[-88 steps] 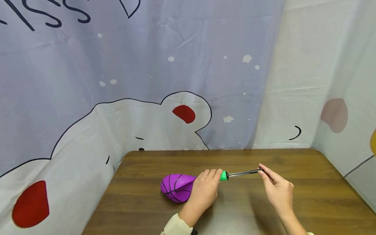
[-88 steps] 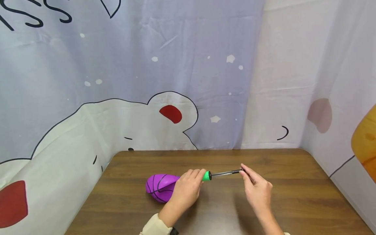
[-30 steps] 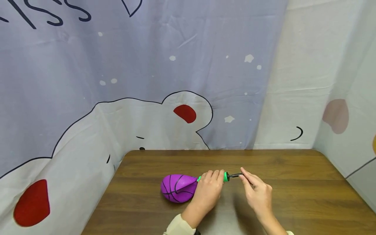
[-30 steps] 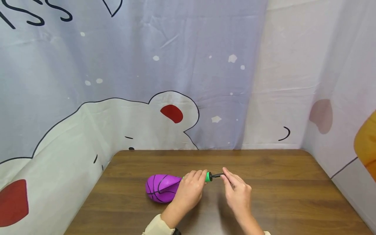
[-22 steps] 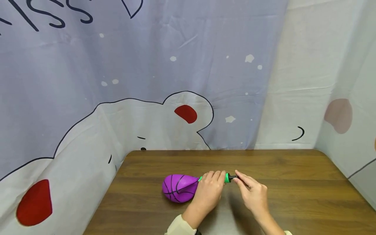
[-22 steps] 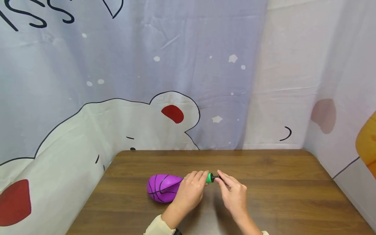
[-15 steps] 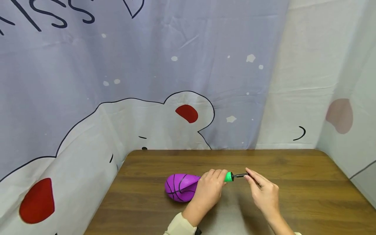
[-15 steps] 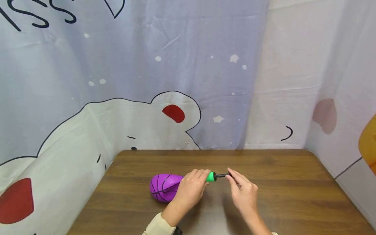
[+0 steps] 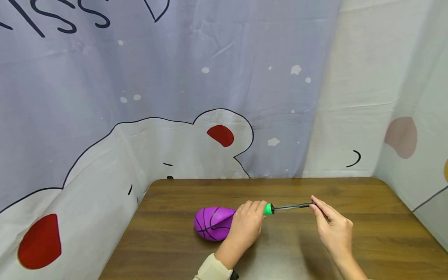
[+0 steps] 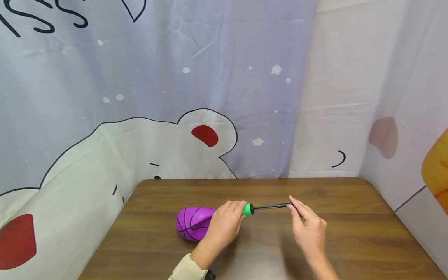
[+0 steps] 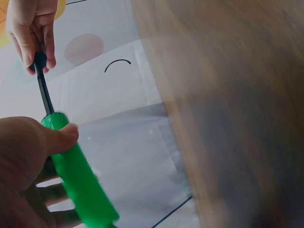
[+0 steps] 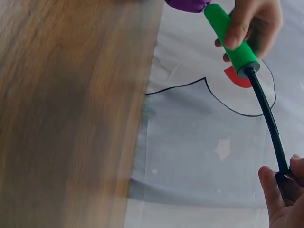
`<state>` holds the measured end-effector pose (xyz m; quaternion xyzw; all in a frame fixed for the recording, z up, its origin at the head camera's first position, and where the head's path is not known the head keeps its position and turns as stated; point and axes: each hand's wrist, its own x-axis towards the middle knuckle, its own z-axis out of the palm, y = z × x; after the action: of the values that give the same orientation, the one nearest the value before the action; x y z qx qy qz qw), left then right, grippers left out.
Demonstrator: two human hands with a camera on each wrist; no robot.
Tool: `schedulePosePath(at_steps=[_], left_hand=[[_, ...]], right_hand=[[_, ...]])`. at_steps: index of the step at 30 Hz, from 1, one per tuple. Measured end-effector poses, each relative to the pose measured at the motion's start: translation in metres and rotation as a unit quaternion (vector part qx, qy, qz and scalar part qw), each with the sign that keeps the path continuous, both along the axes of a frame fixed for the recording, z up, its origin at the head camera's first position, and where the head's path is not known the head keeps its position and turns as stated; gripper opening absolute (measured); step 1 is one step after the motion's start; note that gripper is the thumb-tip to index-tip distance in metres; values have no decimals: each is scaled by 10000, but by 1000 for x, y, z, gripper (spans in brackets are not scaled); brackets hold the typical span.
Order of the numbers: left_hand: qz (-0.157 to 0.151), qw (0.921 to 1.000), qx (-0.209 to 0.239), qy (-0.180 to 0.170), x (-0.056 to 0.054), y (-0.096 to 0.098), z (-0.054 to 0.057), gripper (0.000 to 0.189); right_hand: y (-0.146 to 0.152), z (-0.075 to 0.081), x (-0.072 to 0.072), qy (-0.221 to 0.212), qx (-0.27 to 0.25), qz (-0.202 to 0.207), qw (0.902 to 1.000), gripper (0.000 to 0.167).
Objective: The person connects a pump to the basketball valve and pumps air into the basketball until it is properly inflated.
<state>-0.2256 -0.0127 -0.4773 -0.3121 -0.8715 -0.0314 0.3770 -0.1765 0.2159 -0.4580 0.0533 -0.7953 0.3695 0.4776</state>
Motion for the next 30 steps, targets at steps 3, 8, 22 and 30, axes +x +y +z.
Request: schedulePosePath(at_steps=[3, 8, 22, 30], left_hand=[[-52, 9998, -74, 150, 1, 3, 2, 36], [-125, 9996, -42, 262, 3, 3, 1, 35], [-25, 9999, -112, 71, 8, -2, 1, 42], [30, 9997, 20, -229, 9, -5, 4, 44]], right_hand=[[-8, -3, -2, 21, 105, 46, 9999, 30], [-31, -14, -6, 36, 242, 191, 9995, 31], [-53, -23, -11, 241, 347, 552, 9976, 34], [-23, -3, -4, 29, -107, 235, 9997, 30]])
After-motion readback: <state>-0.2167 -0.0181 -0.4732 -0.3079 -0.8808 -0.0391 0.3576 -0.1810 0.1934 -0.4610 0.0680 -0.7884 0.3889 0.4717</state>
